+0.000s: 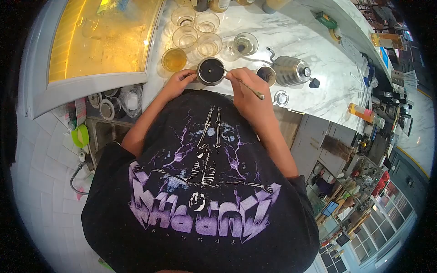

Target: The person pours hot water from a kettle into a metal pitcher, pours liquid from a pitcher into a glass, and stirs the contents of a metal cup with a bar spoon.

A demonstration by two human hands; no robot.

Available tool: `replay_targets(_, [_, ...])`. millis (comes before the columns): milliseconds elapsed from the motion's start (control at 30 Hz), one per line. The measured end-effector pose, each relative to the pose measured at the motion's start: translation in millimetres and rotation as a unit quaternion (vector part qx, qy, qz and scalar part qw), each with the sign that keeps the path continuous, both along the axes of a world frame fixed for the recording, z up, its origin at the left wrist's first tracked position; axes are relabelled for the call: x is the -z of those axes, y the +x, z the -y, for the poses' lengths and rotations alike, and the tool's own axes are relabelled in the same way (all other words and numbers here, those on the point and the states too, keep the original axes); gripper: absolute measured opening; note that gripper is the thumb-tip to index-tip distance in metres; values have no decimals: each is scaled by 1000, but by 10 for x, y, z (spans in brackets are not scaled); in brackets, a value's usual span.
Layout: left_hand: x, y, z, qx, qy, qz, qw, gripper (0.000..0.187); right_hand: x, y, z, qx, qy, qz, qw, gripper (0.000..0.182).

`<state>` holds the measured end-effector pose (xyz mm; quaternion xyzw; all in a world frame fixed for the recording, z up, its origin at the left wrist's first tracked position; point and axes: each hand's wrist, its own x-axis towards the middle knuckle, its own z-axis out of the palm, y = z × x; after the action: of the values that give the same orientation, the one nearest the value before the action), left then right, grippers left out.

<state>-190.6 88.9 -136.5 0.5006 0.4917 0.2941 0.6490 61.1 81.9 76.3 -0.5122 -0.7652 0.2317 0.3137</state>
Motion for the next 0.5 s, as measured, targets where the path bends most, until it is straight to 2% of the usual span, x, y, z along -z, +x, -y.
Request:
replay_targets(200, [4,-4,-13,5,-3,3,1000,26,-49,24,37,-5,-24,18,1000,5])
replay_targets(500, [-9,-4,-2,2,3,-6,1000,28,-23,23,9,6,0,-3,1000,5])
